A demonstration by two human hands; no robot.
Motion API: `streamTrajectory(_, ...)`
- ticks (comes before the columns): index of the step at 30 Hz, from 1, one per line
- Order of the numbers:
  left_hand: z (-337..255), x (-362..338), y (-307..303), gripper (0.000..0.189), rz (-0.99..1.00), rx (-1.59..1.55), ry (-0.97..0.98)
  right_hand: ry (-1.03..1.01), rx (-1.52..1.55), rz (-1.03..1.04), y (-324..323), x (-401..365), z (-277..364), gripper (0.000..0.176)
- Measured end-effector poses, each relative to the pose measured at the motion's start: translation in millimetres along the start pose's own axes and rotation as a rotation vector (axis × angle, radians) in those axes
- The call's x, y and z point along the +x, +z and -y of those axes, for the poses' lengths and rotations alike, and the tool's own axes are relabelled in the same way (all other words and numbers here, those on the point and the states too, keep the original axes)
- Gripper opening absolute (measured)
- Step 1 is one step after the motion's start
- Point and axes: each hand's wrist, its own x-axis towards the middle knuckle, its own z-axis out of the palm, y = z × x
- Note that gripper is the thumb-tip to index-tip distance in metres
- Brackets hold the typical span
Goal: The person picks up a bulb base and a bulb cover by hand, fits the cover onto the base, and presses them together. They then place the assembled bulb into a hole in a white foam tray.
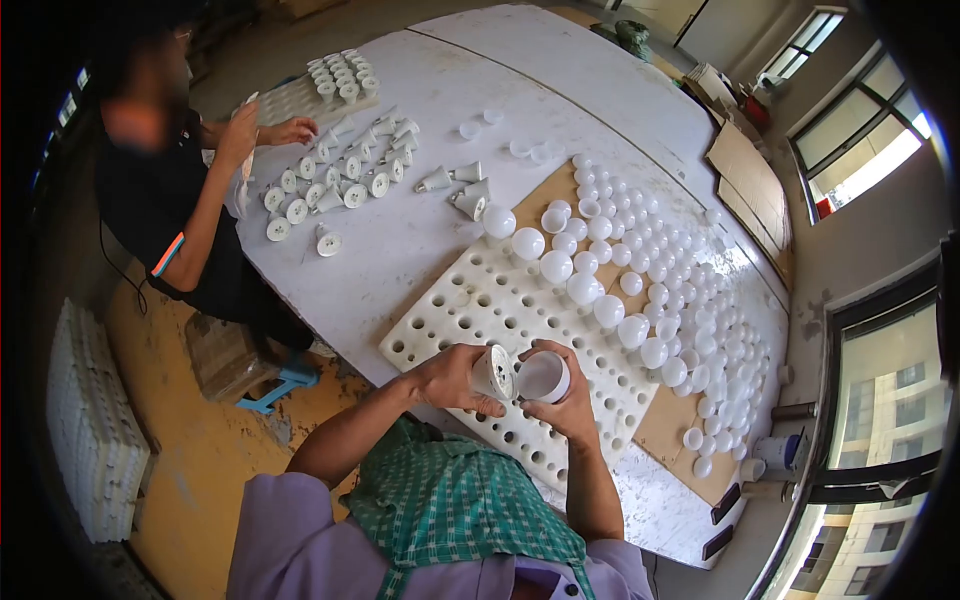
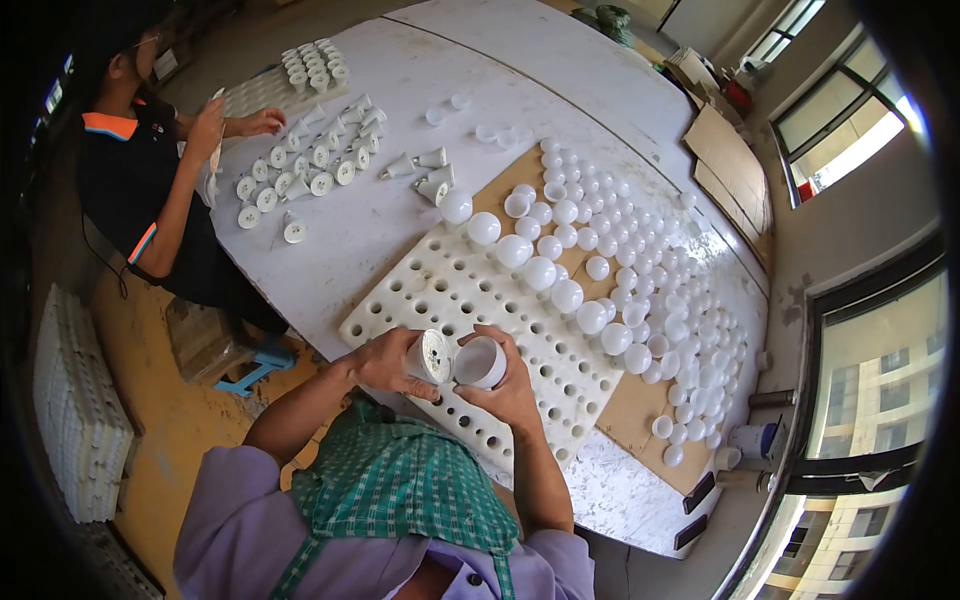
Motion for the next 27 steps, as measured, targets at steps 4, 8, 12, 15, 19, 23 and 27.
streamTrajectory(4,-21.0,2.3,-11.0,0.069,0.196,0.322,-0.267,-0.006,-0.561,0.202,9.3,0.0,20.0,0.081)
streamTrajectory(8,-18.3,3.7,-10.6,0.074,0.267,0.383,-0.29,0.08,-0.711,0.323,20.6,0.9,23.6,0.085)
streamTrajectory(12,-20.1,4.0,-12.6,0.073,0.306,0.382,-0.29,0.048,-0.652,0.324,24.8,1.2,18.9,0.083)
streamTrajectory(15,-18.9,3.6,-11.1,0.073,0.306,0.382,-0.247,-0.2,-0.583,0.312,27.2,2.9,7.6,0.081)
streamTrajectory(19,-31.2,7.1,-8.1,0.077,0.409,0.407,-0.292,-0.333,-0.585,0.184,38.9,-5.9,9.8,0.071)
streamTrajectory(23,-29.5,3.8,2.6,0.081,0.506,0.443,-0.28,-0.525,-0.452,0.111,43.3,-18.2,2.3,0.054)
streamTrajectory(27,-34.1,3.2,11.7,0.081,0.593,0.364,-0.316,-0.567,-0.373,0.088,45.5,-29.5,8.4,0.048)
